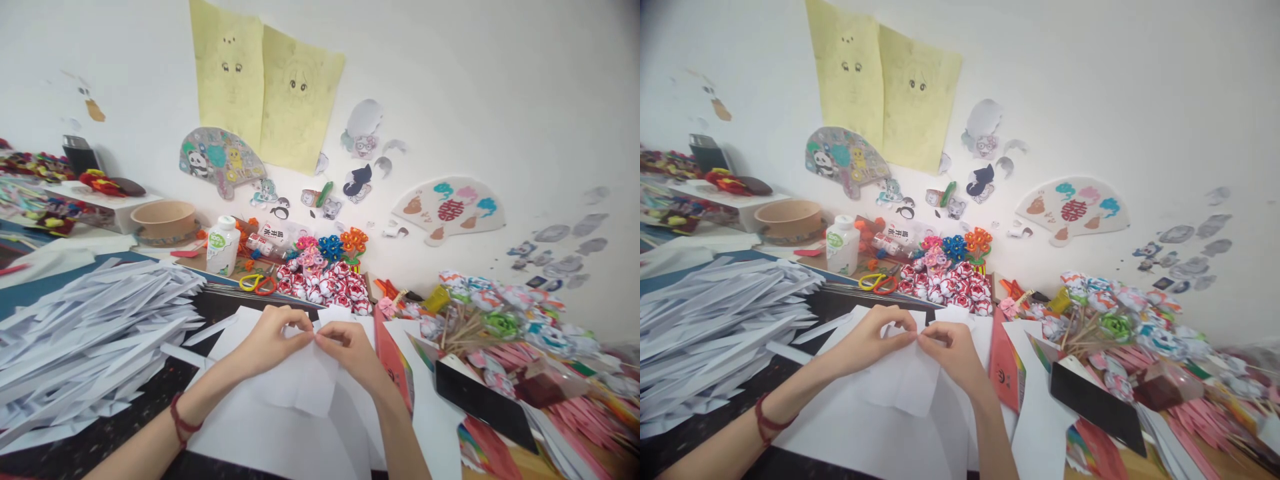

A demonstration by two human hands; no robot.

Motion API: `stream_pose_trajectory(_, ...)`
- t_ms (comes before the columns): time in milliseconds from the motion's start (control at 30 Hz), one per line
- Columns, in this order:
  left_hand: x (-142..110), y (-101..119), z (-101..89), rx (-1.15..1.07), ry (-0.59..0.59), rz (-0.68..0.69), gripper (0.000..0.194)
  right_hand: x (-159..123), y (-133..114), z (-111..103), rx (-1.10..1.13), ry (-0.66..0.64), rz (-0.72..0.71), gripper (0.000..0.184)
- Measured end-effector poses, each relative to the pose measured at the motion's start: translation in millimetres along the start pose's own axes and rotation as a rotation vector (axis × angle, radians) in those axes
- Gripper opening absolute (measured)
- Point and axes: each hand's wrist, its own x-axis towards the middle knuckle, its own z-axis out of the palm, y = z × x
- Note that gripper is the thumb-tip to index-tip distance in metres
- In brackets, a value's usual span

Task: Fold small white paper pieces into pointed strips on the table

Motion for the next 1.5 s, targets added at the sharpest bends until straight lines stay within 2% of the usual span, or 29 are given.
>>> stream_pose_trajectory(133, -0.4, 2.2, -0.1, -0.022, -0.012, 0.011, 0.013, -0.5, -2.4, 2.2, 0.024, 0.001, -0.001, 0.015)
stream_pose_trajectory(367, -2.4, 10.5, 2.4, -0.028, 0.076, 0.021, 0.012, 0.0, -1.8, 3.7, 0.017, 0.087, -0.044, 0.015)
stream_pose_trajectory(833, -4.2, 10.4, 5.1, -0.084, 0.165, 0.046, 0.015, -0.1, -2.6, 8.6, 0.025, 0.152, -0.084, 0.017)
stream_pose_trajectory(1033, -3.2, 8.6, 3.2, -0.105, 0.158, 0.054, 0.021, -0.7, -2.6, 7.8, 0.019, 0.191, -0.072, 0.016)
stream_pose_trajectory(1200, 1.2, 3.7, -4.0, -0.17, 0.127, -0.04, 0.024, -0.3, -3.0, 2.1, 0.018, 0.225, -0.012, 0.019)
stream_pose_trajectory(1333, 3.1, -0.8, -4.6, -0.172, 0.175, -0.14, 0.023, -0.2, 1.8, -0.3, 0.076, 0.251, 0.059, 0.024)
stream_pose_trajectory(1500, 3.3, -7.0, 4.3, -0.496, 0.175, -0.28, 0.03, 1.2, 14.0, 0.3, 0.181, 0.247, 0.142, 0.033)
